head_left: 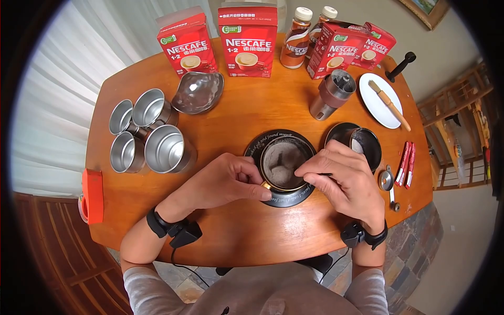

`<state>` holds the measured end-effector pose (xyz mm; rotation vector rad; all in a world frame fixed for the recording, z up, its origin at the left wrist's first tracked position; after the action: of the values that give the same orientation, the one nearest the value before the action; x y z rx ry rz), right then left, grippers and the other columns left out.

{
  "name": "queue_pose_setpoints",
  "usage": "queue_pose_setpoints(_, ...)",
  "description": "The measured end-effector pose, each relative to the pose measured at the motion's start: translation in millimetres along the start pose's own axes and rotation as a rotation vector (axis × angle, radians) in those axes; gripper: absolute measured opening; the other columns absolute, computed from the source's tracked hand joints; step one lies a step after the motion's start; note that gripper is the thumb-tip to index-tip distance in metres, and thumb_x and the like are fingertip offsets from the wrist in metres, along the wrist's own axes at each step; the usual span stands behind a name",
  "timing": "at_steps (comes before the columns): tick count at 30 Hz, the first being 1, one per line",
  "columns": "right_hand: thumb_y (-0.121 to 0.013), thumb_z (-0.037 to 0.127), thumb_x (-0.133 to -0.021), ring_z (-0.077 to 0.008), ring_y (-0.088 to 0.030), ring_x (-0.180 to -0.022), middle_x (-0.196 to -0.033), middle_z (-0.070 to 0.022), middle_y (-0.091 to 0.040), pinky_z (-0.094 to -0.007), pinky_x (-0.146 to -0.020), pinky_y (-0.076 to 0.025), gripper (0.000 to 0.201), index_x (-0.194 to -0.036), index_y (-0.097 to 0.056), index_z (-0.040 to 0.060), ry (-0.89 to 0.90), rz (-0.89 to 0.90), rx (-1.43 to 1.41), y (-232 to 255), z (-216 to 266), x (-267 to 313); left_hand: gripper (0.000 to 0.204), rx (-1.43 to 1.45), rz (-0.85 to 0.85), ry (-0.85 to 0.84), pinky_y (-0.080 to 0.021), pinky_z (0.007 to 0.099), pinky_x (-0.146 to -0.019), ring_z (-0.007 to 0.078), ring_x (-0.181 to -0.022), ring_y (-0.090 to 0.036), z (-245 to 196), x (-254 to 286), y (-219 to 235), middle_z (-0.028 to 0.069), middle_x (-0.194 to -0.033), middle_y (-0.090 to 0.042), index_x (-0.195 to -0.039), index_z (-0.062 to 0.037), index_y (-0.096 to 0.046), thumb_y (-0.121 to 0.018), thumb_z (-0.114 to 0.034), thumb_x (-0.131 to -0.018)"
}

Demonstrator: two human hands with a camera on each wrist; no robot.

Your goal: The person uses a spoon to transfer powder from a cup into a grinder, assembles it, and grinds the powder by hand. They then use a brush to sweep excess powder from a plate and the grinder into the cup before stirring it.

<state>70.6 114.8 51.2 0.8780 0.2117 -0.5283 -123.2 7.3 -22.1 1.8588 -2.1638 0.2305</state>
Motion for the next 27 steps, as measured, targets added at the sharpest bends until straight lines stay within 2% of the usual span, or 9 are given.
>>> queue_pose_setpoints(5,-0.076,0.009,-0.091,-0.0308,-0.063,-0.08,-0.087,-0.0094,-0.071,-0.041,-0.07,-0.054,0.008,-0.095,-0.075,0.0028,-0.007,0.048,-0.048,0,-1,1,0.022,-0.017,0.008,-0.009,-0.041,0.0268,-0.065,0.0059,-0.076,-0.055,1,0,1,-0.0022,-0.085,-0.061,-0.092,-0.001,-0.079,-0.089,-0.02,-0.089)
queue_pose_setpoints(11,-0.077,0.008,-0.089,-0.0305,-0.063,-0.079,-0.087,-0.0097,-0.072,-0.04,-0.068,-0.053,0.008,-0.094,-0.075,0.0019,0.025,-0.088,0.093,-3,-1,-2,0.021,-0.017,0.006,0.003,-0.041,0.027,-0.066,0.0059,-0.076,-0.055,-1,0,0,-0.0024,-0.085,-0.061,-0.092,-0.0012,-0.079,-0.089,-0.02,-0.089)
queue_pose_setpoints(14,-0.077,0.007,-0.089,-0.0301,-0.063,-0.079,-0.089,-0.0094,-0.073,-0.0396,-0.068,-0.053,0.007,-0.093,-0.075,0.0018,-0.03,-0.075,0.188,6,-2,-1,0.021,-0.004,0.005,-0.001,-0.041,0.0271,-0.066,0.0059,-0.076,-0.055,-1,0,0,-0.0023,-0.085,-0.061,-0.091,-0.001,-0.079,-0.089,-0.02,-0.088)
queue_pose_setpoints(18,-0.076,0.007,-0.089,-0.029,-0.064,-0.079,-0.089,-0.0087,-0.074,-0.0388,-0.067,-0.054,0.006,-0.093,-0.075,0.0025,-0.016,-0.019,0.033,4,-4,3,0.021,0.008,0.003,0.003,-0.041,0.0271,-0.066,0.0059,-0.075,-0.054,-1,0,0,-0.0023,-0.085,-0.061,-0.091,-0.0007,-0.079,-0.089,-0.019,-0.088)
queue_pose_setpoints(22,-0.076,0.007,-0.09,-0.0289,-0.065,-0.079,-0.086,-0.0088,-0.072,-0.0391,-0.067,-0.054,0.005,-0.093,-0.075,0.003,0.044,-0.09,0.086,-5,0,-2,0.021,-0.033,0.005,0.021,-0.041,0.0269,-0.066,0.0061,-0.075,-0.055,-2,0,0,-0.002,-0.085,-0.062,-0.091,-0.0004,-0.079,-0.089,-0.019,-0.088)
queue_pose_setpoints(25,-0.075,0.007,-0.09,-0.0291,-0.064,-0.078,-0.086,-0.0091,-0.072,-0.0392,-0.067,-0.053,0.005,-0.093,-0.075,0.0028,-0.035,-0.131,0.207,6,-3,-2,0.021,0.001,0.003,0.015,-0.041,0.0269,-0.066,0.0061,-0.075,-0.055,-2,0,0,-0.0021,-0.085,-0.062,-0.091,-0.0006,-0.079,-0.089,-0.019,-0.088)
queue_pose_setpoints(27,-0.075,0.007,-0.09,-0.0292,-0.064,-0.077,-0.085,-0.0091,-0.071,-0.0394,-0.067,-0.053,0.005,-0.092,-0.075,0.0026,-0.056,-0.087,0.164,8,-3,-1,0.021,-0.008,0.004,-0.005,-0.041,0.0269,-0.066,0.006,-0.075,-0.055,-2,0,0,-0.0022,-0.085,-0.062,-0.091,-0.0008,-0.079,-0.089,-0.019,-0.088)
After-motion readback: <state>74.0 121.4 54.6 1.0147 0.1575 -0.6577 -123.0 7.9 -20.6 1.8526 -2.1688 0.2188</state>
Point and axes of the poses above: each hand's wrist, its own x-axis away from the middle knuckle, its own y-axis out of the back of the hand, z = x × y, the point moved 5 cm from there along -x, towards the middle knuckle
